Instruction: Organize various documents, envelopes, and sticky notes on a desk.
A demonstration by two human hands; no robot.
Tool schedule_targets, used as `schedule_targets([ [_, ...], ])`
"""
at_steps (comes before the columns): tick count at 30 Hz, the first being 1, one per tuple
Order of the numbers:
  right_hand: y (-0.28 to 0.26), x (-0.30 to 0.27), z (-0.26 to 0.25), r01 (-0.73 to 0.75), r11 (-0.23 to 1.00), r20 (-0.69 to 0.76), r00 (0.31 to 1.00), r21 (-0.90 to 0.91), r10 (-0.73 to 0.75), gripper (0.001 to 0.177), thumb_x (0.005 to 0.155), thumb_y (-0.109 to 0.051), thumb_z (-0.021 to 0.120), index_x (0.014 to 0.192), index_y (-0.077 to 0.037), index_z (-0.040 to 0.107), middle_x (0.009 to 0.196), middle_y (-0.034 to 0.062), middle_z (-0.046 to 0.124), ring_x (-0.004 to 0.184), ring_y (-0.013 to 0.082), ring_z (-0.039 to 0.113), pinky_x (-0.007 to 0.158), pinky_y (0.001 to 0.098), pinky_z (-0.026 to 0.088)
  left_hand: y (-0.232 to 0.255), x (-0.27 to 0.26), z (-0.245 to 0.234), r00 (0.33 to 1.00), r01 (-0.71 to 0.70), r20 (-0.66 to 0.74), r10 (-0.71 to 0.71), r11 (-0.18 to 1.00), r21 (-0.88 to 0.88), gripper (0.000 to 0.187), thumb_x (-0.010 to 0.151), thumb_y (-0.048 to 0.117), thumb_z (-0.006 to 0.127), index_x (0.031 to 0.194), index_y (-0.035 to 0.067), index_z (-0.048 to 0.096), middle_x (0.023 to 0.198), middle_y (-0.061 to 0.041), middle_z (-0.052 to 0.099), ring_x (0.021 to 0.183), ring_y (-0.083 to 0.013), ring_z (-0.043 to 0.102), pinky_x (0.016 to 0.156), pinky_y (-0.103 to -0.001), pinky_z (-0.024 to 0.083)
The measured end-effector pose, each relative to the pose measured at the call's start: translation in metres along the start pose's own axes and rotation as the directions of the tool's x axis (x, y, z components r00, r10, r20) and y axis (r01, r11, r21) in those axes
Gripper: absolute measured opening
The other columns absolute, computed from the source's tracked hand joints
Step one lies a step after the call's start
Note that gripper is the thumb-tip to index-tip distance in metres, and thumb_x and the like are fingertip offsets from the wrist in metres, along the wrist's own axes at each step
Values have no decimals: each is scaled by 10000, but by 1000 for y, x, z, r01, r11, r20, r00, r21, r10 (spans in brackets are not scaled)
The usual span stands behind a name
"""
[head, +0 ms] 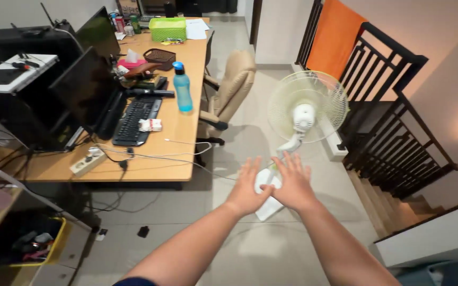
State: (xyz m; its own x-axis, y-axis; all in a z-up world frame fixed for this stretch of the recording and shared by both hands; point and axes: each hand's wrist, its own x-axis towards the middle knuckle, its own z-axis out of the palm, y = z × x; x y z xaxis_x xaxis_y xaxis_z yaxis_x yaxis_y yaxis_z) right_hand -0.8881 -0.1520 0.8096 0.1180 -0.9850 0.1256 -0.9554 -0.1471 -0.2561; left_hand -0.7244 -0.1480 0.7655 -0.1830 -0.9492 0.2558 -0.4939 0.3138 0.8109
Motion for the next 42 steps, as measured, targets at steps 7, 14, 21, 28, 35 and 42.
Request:
schedule_targets([
  [7,197,-62,-32,-213,977,-40,976,-16,212,924,726,-483,814,1526,-333,376,1667,86,224,1543,360,133,1192,659,119,120,21,176,948,-46,314,60,998,-52,889,867,272,619,1638,179,187,1673,-295,138,1527,-508,139,1216,-512,228],
  [14,294,-91,-85,-348,937,-41,937,-13,347,933,734,-485,817,1527,-304,360,1657,101,216,1552,374,112,1196,671,108,180,58,272,924,-84,376,76,996,4,921,829,276,660,1625,194,202,1672,-269,128,1524,-498,165,1215,-492,264],
  [21,368,-42,-98,-385,920,-19,923,-71,385,832,817,-379,744,1540,-265,349,1658,122,205,1546,392,104,1191,703,71,187,146,349,932,-135,338,133,991,-19,977,783,244,704,1616,201,193,1661,-267,136,1518,-489,177,1231,-496,243],
  [28,460,76,-105,-417,905,26,907,-90,420,770,881,-386,682,1554,-238,338,1666,128,192,1552,399,94,1189,720,64,190,278,409,931,-96,343,123,991,-92,906,820,129,638,1603,201,188,1674,-225,152,1550,-401,174,1210,-439,299],
  [35,533,201,-158,-462,882,70,880,-95,469,749,913,-421,654,1559,-212,335,1667,134,194,1556,393,98,1196,717,65,211,432,457,915,-167,364,177,984,-59,890,821,98,634,1591,187,196,1658,-193,203,1537,-375,220,1191,-426,337],
  [42,637,305,-170,-360,932,23,932,-50,362,722,890,-362,674,1533,-196,391,1613,122,322,1518,357,226,1191,715,84,224,557,520,922,-274,311,232,957,99,863,841,107,639,1588,157,210,1647,-190,239,1532,-382,208,1226,-471,241],
])
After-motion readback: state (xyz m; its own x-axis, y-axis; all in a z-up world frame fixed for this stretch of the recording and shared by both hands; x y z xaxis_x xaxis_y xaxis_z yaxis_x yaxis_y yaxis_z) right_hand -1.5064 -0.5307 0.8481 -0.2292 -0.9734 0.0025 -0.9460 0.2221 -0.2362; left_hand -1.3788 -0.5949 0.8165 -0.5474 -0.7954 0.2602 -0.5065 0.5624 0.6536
